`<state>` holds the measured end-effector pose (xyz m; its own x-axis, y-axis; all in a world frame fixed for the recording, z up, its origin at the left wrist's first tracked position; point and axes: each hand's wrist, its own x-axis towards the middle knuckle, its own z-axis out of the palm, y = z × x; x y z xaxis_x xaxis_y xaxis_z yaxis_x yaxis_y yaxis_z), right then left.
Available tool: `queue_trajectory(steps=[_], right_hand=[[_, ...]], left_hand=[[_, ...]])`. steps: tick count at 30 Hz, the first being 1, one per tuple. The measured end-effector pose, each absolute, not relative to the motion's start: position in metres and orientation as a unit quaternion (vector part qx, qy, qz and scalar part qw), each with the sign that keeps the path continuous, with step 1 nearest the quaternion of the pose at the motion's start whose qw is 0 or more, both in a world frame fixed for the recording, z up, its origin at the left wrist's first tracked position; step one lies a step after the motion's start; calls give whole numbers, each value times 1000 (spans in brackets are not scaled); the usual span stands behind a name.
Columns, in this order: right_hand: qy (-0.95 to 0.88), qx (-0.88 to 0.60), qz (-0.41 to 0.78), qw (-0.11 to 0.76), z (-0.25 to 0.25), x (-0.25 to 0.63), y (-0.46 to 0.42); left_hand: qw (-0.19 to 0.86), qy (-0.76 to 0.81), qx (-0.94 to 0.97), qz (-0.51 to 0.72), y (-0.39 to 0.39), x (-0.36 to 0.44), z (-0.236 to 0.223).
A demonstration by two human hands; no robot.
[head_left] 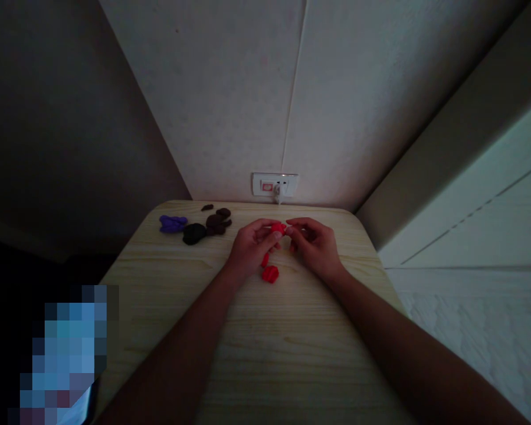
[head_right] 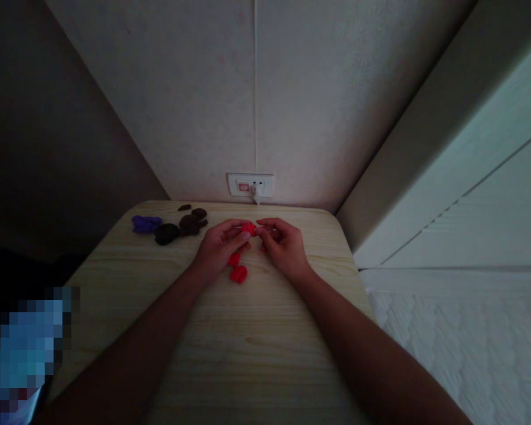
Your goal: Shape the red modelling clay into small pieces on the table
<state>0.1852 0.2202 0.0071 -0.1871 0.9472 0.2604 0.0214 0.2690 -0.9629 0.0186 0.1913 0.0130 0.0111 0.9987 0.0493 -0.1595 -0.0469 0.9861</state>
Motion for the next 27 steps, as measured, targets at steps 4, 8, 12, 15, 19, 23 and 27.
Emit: queue_trajectory(steps=[4, 8, 12, 15, 19, 23, 27], right_hand=[[-607, -403, 465, 504, 7, 186, 223], [-616, -403, 464, 494, 8, 187, 223], [-614, -412, 463, 488, 10, 188, 222], [-619, -422, 463, 473, 9, 189, 223], [-676, -413, 403, 458, 3, 190, 225], [-641, -391, 440, 493, 0, 189, 223], [-654, -398, 406, 499, 4, 189, 220]], left_hand=[[538, 445, 464, 545, 191, 18, 16], [548, 441, 454, 547, 191, 18, 17], [552, 437, 448, 551, 191, 17, 16], [555, 433, 447, 551, 192, 17, 15], [551, 437, 427, 569, 193, 17, 14], [550, 438, 421, 574, 193, 17, 13], [560, 431, 440, 554, 193, 16, 12]])
